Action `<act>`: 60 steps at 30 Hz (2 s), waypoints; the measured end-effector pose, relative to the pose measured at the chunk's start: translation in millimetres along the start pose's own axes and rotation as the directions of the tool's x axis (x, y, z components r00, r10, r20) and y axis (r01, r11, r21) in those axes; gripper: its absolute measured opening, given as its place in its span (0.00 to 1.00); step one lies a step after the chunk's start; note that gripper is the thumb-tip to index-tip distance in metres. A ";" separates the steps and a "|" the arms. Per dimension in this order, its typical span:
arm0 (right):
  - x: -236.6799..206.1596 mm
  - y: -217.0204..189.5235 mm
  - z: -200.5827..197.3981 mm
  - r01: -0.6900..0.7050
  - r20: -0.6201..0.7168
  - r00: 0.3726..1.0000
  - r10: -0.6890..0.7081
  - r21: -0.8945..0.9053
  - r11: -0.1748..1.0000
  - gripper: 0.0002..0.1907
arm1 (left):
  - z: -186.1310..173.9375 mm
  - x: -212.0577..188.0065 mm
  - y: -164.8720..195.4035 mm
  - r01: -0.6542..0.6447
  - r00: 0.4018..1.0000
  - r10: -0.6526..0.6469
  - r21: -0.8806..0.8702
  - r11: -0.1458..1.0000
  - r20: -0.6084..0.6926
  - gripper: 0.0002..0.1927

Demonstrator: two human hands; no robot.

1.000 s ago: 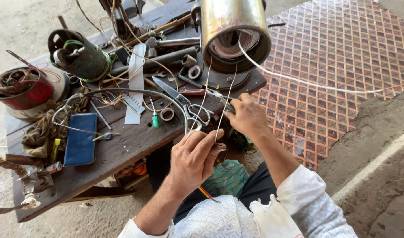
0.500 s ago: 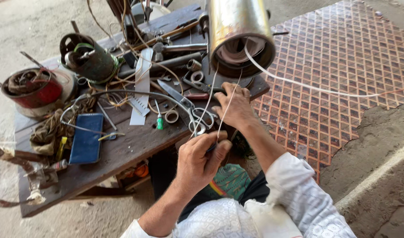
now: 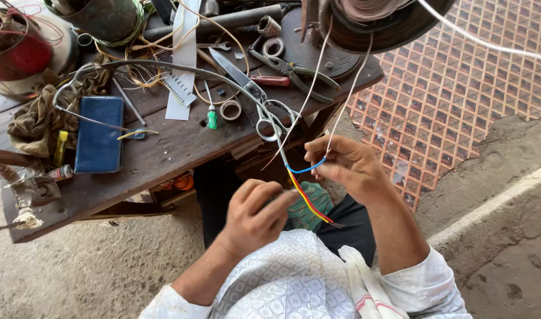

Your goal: The person sits at a cluttered workbench repairing an electric motor armature. They handle the wound copper coil inside a metal cylinder, pull out colored lead wires, strip and twist the wire ends by hand, cut with pliers, and wrap a joint with electrical tape.

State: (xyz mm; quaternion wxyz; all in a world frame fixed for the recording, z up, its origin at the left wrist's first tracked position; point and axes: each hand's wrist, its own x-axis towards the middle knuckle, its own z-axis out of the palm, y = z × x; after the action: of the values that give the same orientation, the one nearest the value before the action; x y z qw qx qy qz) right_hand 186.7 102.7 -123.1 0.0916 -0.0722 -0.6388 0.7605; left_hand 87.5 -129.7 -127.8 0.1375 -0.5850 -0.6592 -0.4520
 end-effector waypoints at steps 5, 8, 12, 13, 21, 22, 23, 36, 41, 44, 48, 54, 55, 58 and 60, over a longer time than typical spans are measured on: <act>-2.0 -5.0 11.6 0.174 0.204 0.964 -0.171 0.000 0.985 0.11 | 11.1 -1.7 8.4 -0.025 0.981 0.029 -0.023 0.999 0.190 0.19; 0.9 -2.2 11.3 0.186 0.152 0.973 -0.175 -0.060 0.981 0.07 | 11.1 -1.4 6.7 -0.046 0.977 0.055 -0.048 0.998 0.206 0.18; -3.0 8.2 1.7 0.155 0.042 0.987 -0.154 -0.007 0.988 0.07 | 0.4 -2.1 2.0 -0.025 0.991 0.041 -0.128 0.991 0.128 0.18; -3.8 11.8 -0.7 0.166 0.021 0.986 -0.166 0.009 0.986 0.06 | -2.3 -1.9 1.3 -0.009 0.993 0.027 -0.154 0.988 0.115 0.18; -3.9 4.1 8.7 0.150 -0.199 0.974 -0.108 0.208 0.967 0.11 | -5.4 0.6 -10.9 0.307 0.896 -0.418 -0.889 0.340 0.149 0.07; -5.2 -4.4 14.7 0.154 -0.227 0.967 -0.115 0.163 0.975 0.13 | -2.5 1.7 -14.6 0.291 0.876 -0.447 -0.937 0.193 0.180 0.07; -6.8 -13.5 21.7 0.159 -0.255 0.959 -0.125 0.117 0.980 0.16 | 0.5 2.5 -18.4 0.285 0.864 -0.467 -0.947 0.147 0.188 0.07; -6.9 -59.8 101.0 0.531 -0.180 0.765 -0.618 -0.365 0.765 0.36 | 26.2 -7.7 -29.3 0.380 0.919 -0.313 -0.747 0.545 0.239 0.09; 24.1 -55.2 108.0 0.511 -0.212 0.841 -0.497 0.014 0.859 0.39 | 35.6 -24.3 -32.0 0.440 0.830 -0.445 -0.885 0.154 0.335 0.10; 23.5 -56.0 106.5 0.453 -0.240 0.878 -0.414 0.137 0.881 0.35 | 36.6 -28.2 -32.0 0.444 0.842 -0.444 -0.862 0.246 0.307 0.09; 13.3 -57.3 97.6 0.411 -0.238 0.893 -0.381 0.088 0.907 0.30 | 31.2 -22.3 -32.2 0.445 0.829 -0.497 -0.841 0.307 0.256 0.09; -1.1 -61.9 72.4 0.352 -0.140 0.935 -0.325 0.294 0.888 0.25 | 16.4 -2.4 -30.6 0.460 0.832 -0.496 -0.809 0.366 0.248 0.07; -2.6 -62.7 67.5 0.333 -0.121 0.943 -0.310 0.319 0.887 0.25 | 14.3 2.3 -29.8 0.406 0.863 -0.452 -0.844 0.351 0.226 0.06; -4.1 -60.8 60.6 0.279 -0.155 0.956 -0.249 0.217 0.936 0.22 | 3.6 13.1 -22.8 0.418 0.891 -0.360 -0.809 0.413 0.277 0.06; -2.9 -58.6 58.8 0.279 -0.187 0.952 -0.243 0.198 0.940 0.19 | -3.9 19.6 -19.3 0.359 0.933 -0.274 -0.683 0.636 0.235 0.07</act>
State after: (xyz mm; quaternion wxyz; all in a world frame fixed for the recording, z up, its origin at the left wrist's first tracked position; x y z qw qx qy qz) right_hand 178.9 55.4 -55.3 0.2505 -0.0366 -0.5441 0.7999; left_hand 63.4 -118.2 -120.2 -0.2185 -0.4909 -0.5294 -0.6565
